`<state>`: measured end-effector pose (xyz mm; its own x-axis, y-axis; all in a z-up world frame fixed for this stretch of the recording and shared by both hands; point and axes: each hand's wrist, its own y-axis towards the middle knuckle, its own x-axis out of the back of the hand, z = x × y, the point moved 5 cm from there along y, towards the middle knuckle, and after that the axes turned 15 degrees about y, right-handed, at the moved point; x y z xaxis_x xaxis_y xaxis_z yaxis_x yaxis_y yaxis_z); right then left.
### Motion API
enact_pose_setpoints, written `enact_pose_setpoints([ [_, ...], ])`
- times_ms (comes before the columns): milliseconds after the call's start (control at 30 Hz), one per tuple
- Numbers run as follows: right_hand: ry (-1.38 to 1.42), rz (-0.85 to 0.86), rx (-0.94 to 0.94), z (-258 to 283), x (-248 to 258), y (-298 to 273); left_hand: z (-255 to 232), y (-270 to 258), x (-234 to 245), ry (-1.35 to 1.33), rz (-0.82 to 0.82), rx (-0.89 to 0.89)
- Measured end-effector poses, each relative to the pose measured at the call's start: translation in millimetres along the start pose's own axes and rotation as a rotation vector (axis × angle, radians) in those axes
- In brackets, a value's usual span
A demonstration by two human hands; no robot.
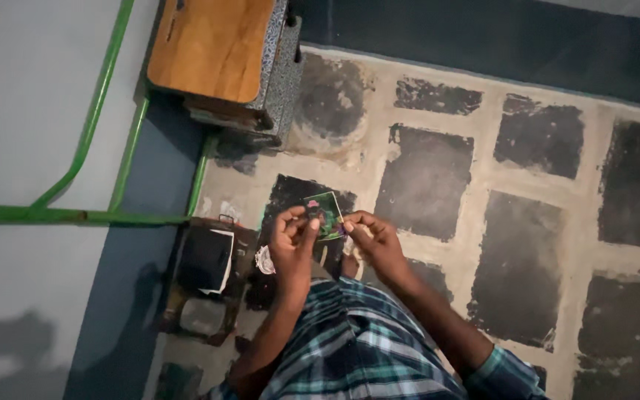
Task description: The person picks up a folded portable desk from a shelf, unfolds its legs, and places it on the floor.
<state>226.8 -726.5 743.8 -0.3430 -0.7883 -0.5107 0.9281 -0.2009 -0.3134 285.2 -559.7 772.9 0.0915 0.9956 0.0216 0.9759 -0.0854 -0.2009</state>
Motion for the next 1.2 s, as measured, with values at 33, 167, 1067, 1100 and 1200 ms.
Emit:
enact_pose_setpoints([
  [33,-0.109,0.037,0.101,10,-1,5,-3,6,-5,0.106,0.010,-0.010],
  [167,-0.245,0.096,0.273,44,-2,27,-10,35,-35,0.196,0.137,-0.006],
  [1067,-0.031,-0.166,0.006,152,56,301,-28,331,-180,-0.012,0.582,0.046],
  [1100,0.002,-0.161,0.044,155,58,311,-30,338,-185,-0.062,0.551,0.052],
  [1200,0.141,-0.114,0.070,166,67,337,-38,351,-191,-0.142,0.450,0.073],
])
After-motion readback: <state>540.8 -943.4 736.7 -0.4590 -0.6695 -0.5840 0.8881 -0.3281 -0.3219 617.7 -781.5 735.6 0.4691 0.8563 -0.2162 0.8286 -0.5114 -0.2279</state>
